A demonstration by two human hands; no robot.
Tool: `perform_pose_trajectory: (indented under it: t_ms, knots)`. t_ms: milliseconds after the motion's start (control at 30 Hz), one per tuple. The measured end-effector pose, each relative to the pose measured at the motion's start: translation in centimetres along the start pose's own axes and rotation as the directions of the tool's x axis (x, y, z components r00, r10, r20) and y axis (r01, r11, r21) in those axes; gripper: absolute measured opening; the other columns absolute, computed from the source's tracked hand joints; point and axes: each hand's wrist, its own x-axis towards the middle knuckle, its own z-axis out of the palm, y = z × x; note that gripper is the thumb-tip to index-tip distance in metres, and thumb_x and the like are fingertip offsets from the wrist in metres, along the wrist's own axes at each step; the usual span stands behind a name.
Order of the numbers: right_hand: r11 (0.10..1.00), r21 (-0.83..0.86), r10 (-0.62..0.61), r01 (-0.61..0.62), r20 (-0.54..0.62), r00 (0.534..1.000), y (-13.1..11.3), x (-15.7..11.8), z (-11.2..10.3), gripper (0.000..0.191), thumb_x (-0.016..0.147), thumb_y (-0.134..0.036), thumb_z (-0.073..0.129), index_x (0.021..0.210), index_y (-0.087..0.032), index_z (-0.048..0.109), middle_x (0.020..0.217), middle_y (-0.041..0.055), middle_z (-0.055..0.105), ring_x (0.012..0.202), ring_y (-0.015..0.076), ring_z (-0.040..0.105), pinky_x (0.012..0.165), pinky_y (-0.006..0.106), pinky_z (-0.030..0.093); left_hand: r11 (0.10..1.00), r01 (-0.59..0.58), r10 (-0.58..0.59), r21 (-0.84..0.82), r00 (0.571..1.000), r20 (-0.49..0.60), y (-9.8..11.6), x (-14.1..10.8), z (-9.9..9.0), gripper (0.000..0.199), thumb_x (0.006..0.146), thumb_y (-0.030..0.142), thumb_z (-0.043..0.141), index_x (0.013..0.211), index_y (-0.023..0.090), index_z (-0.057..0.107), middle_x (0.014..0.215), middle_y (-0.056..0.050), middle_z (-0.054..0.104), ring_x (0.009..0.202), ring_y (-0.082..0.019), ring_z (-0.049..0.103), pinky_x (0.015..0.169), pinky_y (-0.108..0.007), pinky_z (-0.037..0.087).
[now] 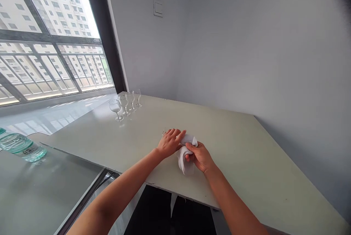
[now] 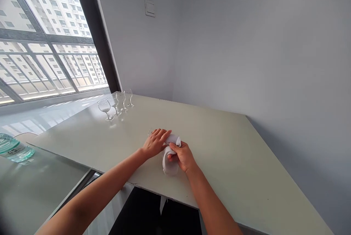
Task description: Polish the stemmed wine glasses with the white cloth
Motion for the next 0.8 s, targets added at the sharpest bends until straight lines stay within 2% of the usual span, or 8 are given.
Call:
perform_pose_trajectory:
  t_ms: [100, 200, 300, 367, 500, 633, 700, 800]
  knots:
    - [0.999, 0.000, -0.039, 0.039, 0.010, 0.999, -0.7, -0.4, -0.1, 0.026, 0.068, -0.038, 0.066, 0.076, -0.015, 0.061, 0.054, -0.0029, 0.055, 0.039, 0.0060, 0.045, 0.038, 0.019, 0.039, 0.998, 0.033, -0.031, -0.054, 0.999, 0.035, 0.3, 0.1, -1.3, 0.039, 0.082, 0.037, 0.045, 0.119, 0.022, 0.041, 0.105, -0.011, 0.053, 0.092, -0.022, 0.052, 0.078, -0.035, 0.040]
    - [0.965, -0.244, -0.065, 0.099, 0.142, 0.988, -2.1, -1.6, -0.4, 0.026, 0.068, -0.038, 0.065, 0.081, -0.016, 0.063, 0.060, -0.0019, 0.058, 0.050, 0.0099, 0.052, 0.045, 0.023, 0.046, 0.958, 0.105, -0.059, -0.265, 0.983, 0.175, 0.0, 0.7, -3.5, 0.048, 0.077, 0.047, 0.051, 0.118, 0.022, 0.044, 0.097, -0.007, 0.057, 0.080, -0.019, 0.056, 0.069, -0.029, 0.042]
    - [0.899, -0.430, 0.038, 0.081, 0.260, 0.965, -2.6, -2.5, -1.0, 0.025, 0.066, -0.038, 0.066, 0.077, -0.015, 0.064, 0.063, -0.0008, 0.058, 0.055, 0.0132, 0.056, 0.049, 0.027, 0.048, 0.851, 0.207, 0.096, -0.483, 0.843, 0.530, -0.4, 1.3, -5.5, 0.045, 0.075, 0.054, 0.049, 0.107, 0.023, 0.053, 0.076, -0.002, 0.061, 0.064, -0.015, 0.057, 0.059, -0.024, 0.041]
    - [0.898, -0.438, 0.062, 0.046, 0.228, 0.972, -2.2, -2.4, -1.4, 0.026, 0.065, -0.039, 0.066, 0.074, -0.014, 0.064, 0.059, -0.0007, 0.058, 0.049, 0.0124, 0.054, 0.046, 0.026, 0.046, 0.854, 0.239, 0.100, -0.461, 0.795, 0.598, -0.2, 1.5, -5.7, 0.043, 0.078, 0.055, 0.045, 0.106, 0.024, 0.055, 0.074, -0.003, 0.062, 0.066, -0.017, 0.059, 0.060, -0.025, 0.042]
    - [0.988, -0.151, -0.048, 0.039, -0.057, 0.997, -1.5, -1.3, -1.8, 0.030, 0.064, -0.041, 0.068, 0.076, -0.014, 0.062, 0.056, -0.0009, 0.057, 0.041, 0.0076, 0.047, 0.041, 0.021, 0.040, 0.978, 0.072, -0.039, -0.196, 0.985, 0.169, 1.3, 1.3, -4.0, 0.047, 0.077, 0.043, 0.053, 0.119, 0.023, 0.047, 0.093, -0.009, 0.061, 0.091, -0.024, 0.056, 0.084, -0.037, 0.038]
    - [0.988, -0.137, -0.063, 0.067, 0.030, 0.998, -2.3, -2.3, -1.6, 0.028, 0.068, -0.039, 0.065, 0.079, -0.014, 0.062, 0.057, -0.0019, 0.056, 0.043, 0.0069, 0.047, 0.043, 0.021, 0.042, 0.989, -0.043, 0.057, -0.139, 0.993, 0.100, 1.6, 1.4, -3.7, 0.047, 0.079, 0.039, 0.053, 0.122, 0.021, 0.045, 0.092, -0.009, 0.059, 0.087, -0.023, 0.056, 0.080, -0.036, 0.038]
    - [0.947, -0.309, -0.044, 0.090, 0.152, 0.987, -2.9, -3.4, -1.7, 0.025, 0.070, -0.037, 0.064, 0.081, -0.014, 0.064, 0.061, -0.0010, 0.058, 0.050, 0.0098, 0.053, 0.048, 0.023, 0.045, 0.963, -0.004, 0.079, -0.270, 0.960, 0.268, 1.3, 1.7, -4.9, 0.047, 0.078, 0.047, 0.051, 0.118, 0.023, 0.047, 0.085, -0.005, 0.061, 0.076, -0.020, 0.057, 0.068, -0.030, 0.041]
    - [0.897, -0.438, 0.054, 0.065, 0.254, 0.966, -3.4, -4.1, -2.3, 0.023, 0.069, -0.034, 0.065, 0.080, -0.014, 0.065, 0.062, 0.0001, 0.059, 0.053, 0.0126, 0.055, 0.049, 0.025, 0.046, 0.896, 0.095, 0.193, -0.433, 0.797, 0.573, 1.3, 2.1, -6.7, 0.042, 0.081, 0.054, 0.041, 0.107, 0.023, 0.053, 0.076, 0.000, 0.061, 0.063, -0.014, 0.056, 0.058, -0.024, 0.039]
